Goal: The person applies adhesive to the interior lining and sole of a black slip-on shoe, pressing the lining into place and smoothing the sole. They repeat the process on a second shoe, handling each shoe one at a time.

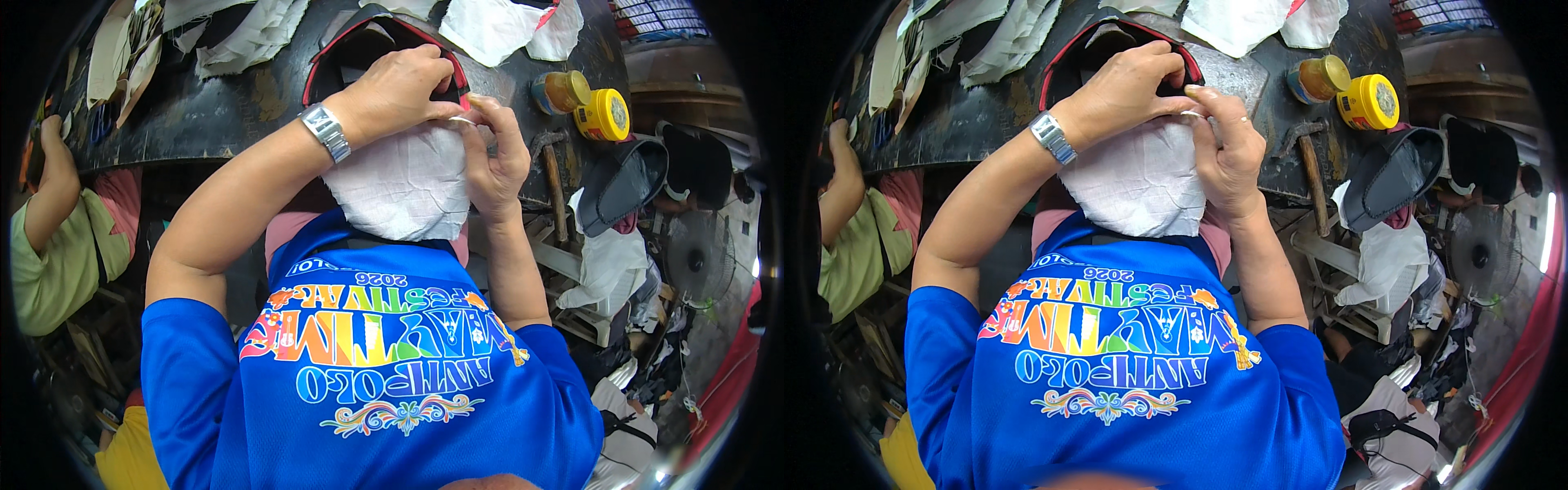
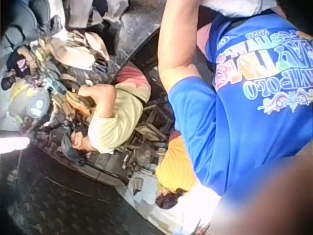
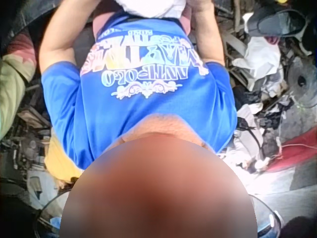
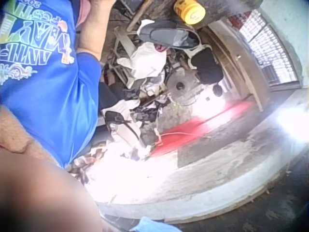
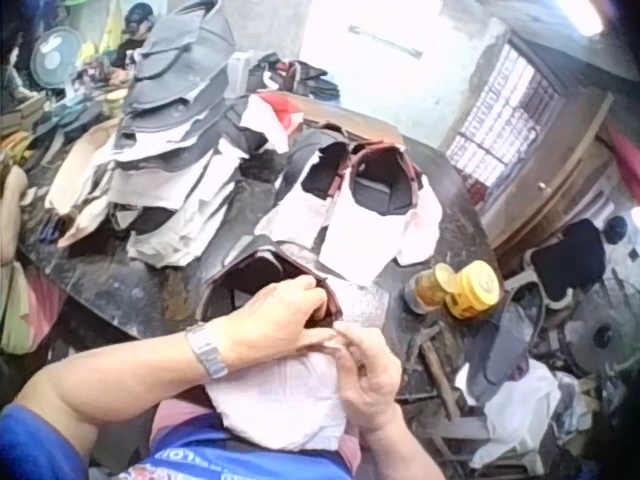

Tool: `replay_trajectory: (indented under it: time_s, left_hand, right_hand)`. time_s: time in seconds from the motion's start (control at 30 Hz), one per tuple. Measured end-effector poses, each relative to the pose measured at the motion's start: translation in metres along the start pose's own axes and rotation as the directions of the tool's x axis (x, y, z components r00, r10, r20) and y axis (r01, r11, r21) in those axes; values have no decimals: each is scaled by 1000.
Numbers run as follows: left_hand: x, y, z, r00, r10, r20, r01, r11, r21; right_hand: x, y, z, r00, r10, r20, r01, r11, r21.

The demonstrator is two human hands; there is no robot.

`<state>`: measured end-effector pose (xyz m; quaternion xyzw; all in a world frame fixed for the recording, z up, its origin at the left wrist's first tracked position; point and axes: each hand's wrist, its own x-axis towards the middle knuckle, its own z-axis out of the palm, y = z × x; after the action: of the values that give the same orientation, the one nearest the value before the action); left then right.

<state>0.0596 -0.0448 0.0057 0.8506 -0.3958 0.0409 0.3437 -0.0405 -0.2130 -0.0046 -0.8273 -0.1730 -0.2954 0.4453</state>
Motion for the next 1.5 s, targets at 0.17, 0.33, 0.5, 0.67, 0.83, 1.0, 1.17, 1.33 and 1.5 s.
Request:
replay_trajectory:
  time_s: [0.17,0.33,0.5,0.67,0.83,1.0,1.17,1.33,1.5]
  left_hand:
    - [2,5,2,997,39,62,-44,994,95]
    - [-2,7,8,996,59,64,-69,984,163]
    - [-5,4,13,993,114,-21,-110,985,132]
    - [-5,-6,8,1000,-7,-7,7,999,-51]
    - [2,-17,0,983,-130,129,146,982,-120]
    - [-3,-17,2,998,-43,50,51,980,-191]
    - [-5,-12,6,999,-41,-5,41,994,-106]
    - [-7,-6,0,997,-57,44,62,992,-107]
    - [-6,4,3,996,-74,58,72,996,44]
  right_hand:
    - [-7,-2,-2,986,165,36,-168,981,101]
    - [-3,-4,-2,946,309,100,-321,936,143]
    - [6,-4,-3,873,468,141,-481,874,76]
    - [11,8,0,857,503,113,-508,861,17]
    - [6,16,8,875,481,54,-483,875,36]
    - [4,14,10,894,446,25,-446,895,-24]
    - [2,16,3,868,490,85,-497,855,147]
    - [-4,17,-1,892,439,109,-449,835,319]
    - [-9,17,-1,939,323,122,-342,914,218]
